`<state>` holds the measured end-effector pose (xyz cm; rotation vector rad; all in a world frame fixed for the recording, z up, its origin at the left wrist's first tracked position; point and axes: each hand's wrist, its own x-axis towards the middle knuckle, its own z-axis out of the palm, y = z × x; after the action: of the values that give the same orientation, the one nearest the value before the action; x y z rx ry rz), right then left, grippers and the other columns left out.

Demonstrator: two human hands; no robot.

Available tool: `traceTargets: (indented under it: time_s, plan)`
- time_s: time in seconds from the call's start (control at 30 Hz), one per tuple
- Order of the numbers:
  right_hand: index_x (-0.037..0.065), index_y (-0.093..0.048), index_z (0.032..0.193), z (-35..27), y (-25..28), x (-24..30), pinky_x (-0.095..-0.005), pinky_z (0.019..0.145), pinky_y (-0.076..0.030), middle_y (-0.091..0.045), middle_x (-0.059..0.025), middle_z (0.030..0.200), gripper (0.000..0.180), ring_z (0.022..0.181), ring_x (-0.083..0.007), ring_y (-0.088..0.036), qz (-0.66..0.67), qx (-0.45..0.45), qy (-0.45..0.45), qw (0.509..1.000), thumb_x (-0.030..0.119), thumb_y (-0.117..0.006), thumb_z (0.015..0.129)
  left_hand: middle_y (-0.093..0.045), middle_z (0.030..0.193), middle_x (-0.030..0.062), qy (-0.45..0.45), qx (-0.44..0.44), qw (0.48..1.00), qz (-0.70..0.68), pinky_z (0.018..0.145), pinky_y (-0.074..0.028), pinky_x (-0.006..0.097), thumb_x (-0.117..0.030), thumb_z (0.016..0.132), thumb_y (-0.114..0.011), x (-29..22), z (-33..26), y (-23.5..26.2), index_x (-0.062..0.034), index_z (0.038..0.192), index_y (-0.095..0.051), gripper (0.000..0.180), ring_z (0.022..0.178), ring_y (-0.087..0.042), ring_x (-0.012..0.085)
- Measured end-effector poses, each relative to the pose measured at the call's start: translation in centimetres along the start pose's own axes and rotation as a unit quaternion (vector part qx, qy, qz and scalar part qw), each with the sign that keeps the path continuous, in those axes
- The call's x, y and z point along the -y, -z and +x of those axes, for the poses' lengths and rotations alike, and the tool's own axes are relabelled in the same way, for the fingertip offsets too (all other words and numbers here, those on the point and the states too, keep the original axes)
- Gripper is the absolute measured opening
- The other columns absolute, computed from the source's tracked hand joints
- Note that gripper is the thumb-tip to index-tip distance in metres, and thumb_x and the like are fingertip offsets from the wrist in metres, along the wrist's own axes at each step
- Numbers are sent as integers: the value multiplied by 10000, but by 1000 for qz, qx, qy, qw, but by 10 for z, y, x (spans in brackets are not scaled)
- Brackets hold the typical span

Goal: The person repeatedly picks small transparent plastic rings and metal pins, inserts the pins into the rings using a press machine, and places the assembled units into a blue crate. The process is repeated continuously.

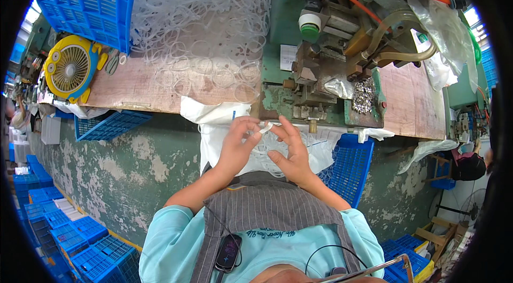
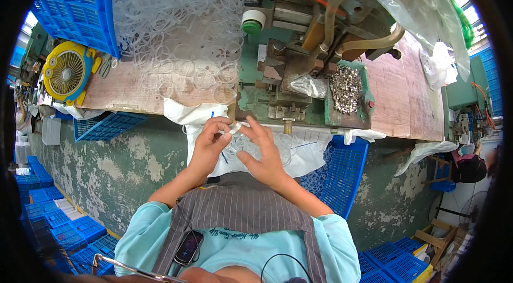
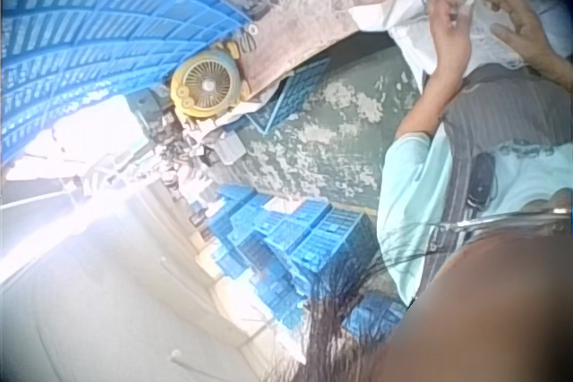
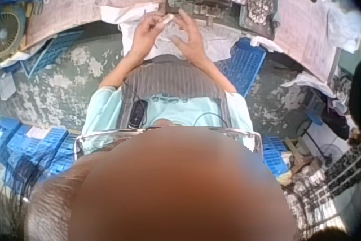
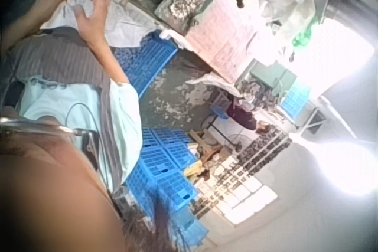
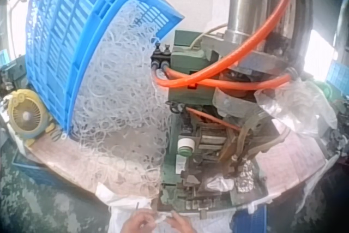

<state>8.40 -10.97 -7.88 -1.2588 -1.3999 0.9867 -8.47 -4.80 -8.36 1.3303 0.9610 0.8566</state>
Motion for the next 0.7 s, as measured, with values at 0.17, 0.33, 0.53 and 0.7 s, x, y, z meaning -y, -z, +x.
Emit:
traceTargets:
  time_s: [0.17,0.33,0.53,0.7]
  plan:
    - [56,-309,1477,-1,-4,-5,-358,915,-450,-617,-94,1270,784,1171,-244,-489,42,12,0,999,140,-706,806,-547,1162,63,11,6,1000,28,843,-445,310,-66,877,-621,9,6,-3,-67,962,-591,90,1083,-509,193]
    - [36,-335,1456,-2,-4,-1,-362,921,-441,-635,-79,1246,759,1130,-259,-515,37,23,-7,999,122,-704,799,-539,1153,63,-7,-1,1000,-17,850,-449,301,-40,883,-604,8,5,-7,-77,1013,-595,136,1077,-508,191]
    - [17,-367,1427,1,-4,7,-386,941,-428,-656,-84,1203,724,1063,-305,-533,-105,27,149,983,52,-697,783,-574,1079,57,5,-27,990,-138,874,-439,288,-16,914,-553,-4,-3,-11,-69,1281,-492,375,1006,-534,149]
    - [19,-367,1428,1,-4,6,-390,933,-430,-651,-95,1209,723,1049,-302,-544,-104,16,142,984,43,-696,785,-629,1041,64,26,-18,984,-177,877,-441,273,-11,931,-541,-9,-8,-9,-43,1329,-443,411,962,-553,121]
